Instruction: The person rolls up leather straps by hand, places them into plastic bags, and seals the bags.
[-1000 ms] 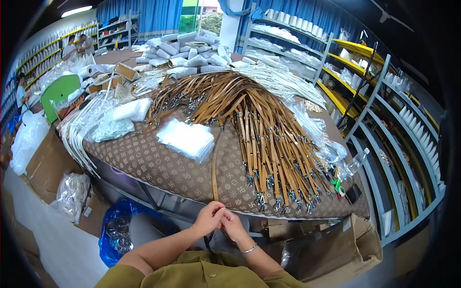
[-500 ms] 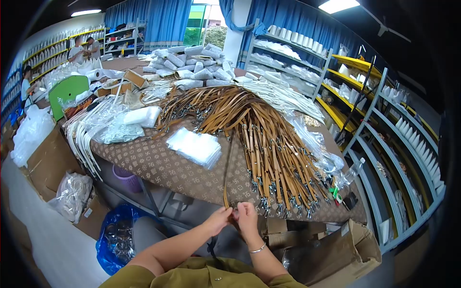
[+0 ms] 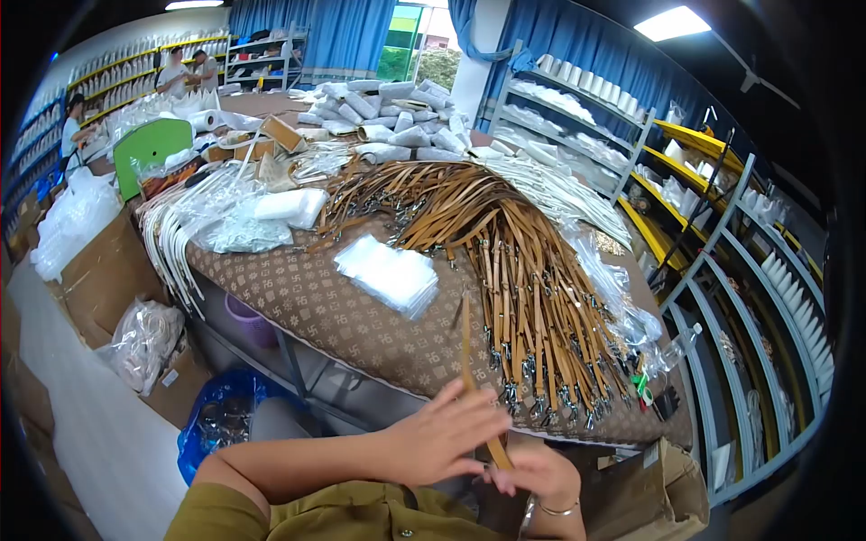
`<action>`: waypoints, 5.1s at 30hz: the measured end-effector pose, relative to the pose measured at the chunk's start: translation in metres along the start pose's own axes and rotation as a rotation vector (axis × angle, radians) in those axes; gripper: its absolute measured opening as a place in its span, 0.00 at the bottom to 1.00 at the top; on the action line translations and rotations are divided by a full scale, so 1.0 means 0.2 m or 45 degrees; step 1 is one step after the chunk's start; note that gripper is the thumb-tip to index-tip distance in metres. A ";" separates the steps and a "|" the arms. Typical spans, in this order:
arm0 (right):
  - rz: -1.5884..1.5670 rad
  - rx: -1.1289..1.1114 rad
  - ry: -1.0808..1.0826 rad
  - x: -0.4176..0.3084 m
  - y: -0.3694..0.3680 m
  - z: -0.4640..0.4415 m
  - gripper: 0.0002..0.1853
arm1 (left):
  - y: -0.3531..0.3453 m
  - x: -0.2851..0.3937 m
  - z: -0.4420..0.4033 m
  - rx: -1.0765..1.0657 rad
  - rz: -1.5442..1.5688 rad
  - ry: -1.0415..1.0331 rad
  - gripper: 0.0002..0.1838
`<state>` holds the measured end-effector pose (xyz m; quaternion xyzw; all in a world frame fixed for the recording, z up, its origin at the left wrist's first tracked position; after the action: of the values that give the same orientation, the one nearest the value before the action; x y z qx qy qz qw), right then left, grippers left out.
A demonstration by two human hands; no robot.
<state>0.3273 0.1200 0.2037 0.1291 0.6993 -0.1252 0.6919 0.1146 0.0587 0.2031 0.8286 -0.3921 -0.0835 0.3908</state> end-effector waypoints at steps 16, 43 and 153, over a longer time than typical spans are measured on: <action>-0.163 -0.281 -0.139 0.06 0.16 0.16 0.20 | 0.43 -0.18 0.55 -1.265 1.513 1.040 0.12; 0.294 0.721 0.130 0.20 -0.08 -0.48 0.09 | 0.43 -0.01 0.64 -0.052 1.921 1.226 0.14; -0.042 0.768 -0.041 0.58 -0.39 -0.30 0.06 | 0.07 -0.37 0.21 0.709 1.248 1.004 0.19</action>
<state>0.2416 0.0686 0.0885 0.3151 0.6216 -0.3405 0.6312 0.0377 0.0829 0.1723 0.5936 -0.5571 0.5146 0.2694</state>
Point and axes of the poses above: each hand's wrist, its own z-axis away from the middle knuckle, its own y-axis out of the back of the hand, x = y × z, the point moved 1 cm from there along -z, towards the middle knuckle, and after that the axes turned 13 degrees about -z, right-handed, at the moved point
